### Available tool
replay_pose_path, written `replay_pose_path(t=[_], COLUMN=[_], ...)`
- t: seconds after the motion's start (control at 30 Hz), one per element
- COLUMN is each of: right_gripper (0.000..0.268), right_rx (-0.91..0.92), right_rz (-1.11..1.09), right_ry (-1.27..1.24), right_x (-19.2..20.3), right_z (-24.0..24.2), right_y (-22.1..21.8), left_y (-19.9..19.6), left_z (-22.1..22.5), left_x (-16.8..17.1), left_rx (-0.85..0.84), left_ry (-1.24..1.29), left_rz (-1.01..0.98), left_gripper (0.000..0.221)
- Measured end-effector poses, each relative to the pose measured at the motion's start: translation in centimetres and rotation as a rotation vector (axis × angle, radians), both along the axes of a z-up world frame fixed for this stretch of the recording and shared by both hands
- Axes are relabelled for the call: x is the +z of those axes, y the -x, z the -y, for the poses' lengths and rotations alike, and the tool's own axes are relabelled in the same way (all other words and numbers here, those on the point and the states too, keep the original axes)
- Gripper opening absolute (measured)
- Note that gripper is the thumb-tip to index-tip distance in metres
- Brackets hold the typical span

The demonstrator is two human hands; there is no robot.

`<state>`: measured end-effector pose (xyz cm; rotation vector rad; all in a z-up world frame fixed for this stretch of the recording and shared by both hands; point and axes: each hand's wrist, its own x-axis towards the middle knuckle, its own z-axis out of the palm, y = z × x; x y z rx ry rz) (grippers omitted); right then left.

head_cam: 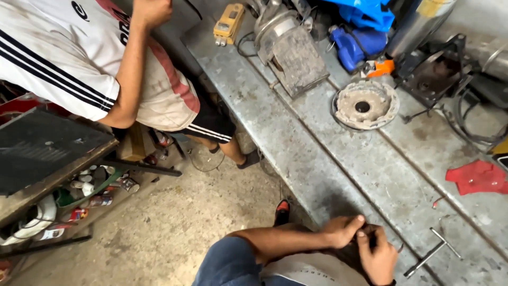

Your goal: Repairing a small electronic component using a T-handle tool on a workbench

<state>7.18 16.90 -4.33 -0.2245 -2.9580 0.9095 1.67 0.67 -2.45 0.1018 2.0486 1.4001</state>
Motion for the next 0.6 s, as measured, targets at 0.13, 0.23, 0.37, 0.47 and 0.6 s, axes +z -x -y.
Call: replay_pose_path(t=[0.13,0.23,0.37,0.47,0.6], right_gripper=[0.023,0.044,0.063,0.080,0.067], right_rx=[0.023,-0.085,-0.272,-0.275,-0.371], right_rz=[0.020,0.025,0.630,0.827,0.722], right_ry=[0.222,0.116,-0.236,-0.274,-0.293], right_x=[-0.6,-1.9,0.3,0.7,-3.5], right_z=[-2.2,-6.3,-11.3,-13.1,-15.2], right_y=[0.8,1.7,3.2,2.7,1.3], left_y=[1.0,1.1,1.6,2.1,2.1], left_z=[0.1,-0.7,-1.9,-1.4,-1.3], left_x=[0.1,-2.9,-7.9,-8.5,-7.3], left_rx=[-0.035,0.036,0.205,0.252,0.413], left_ry=[-0.014,-0.287,-0.662,-0.636,-0.796], left_rz=[0.099,0.143,0.414,0.512,0.531], left_gripper=[0.090,0.065,0.047,0.038,0.036])
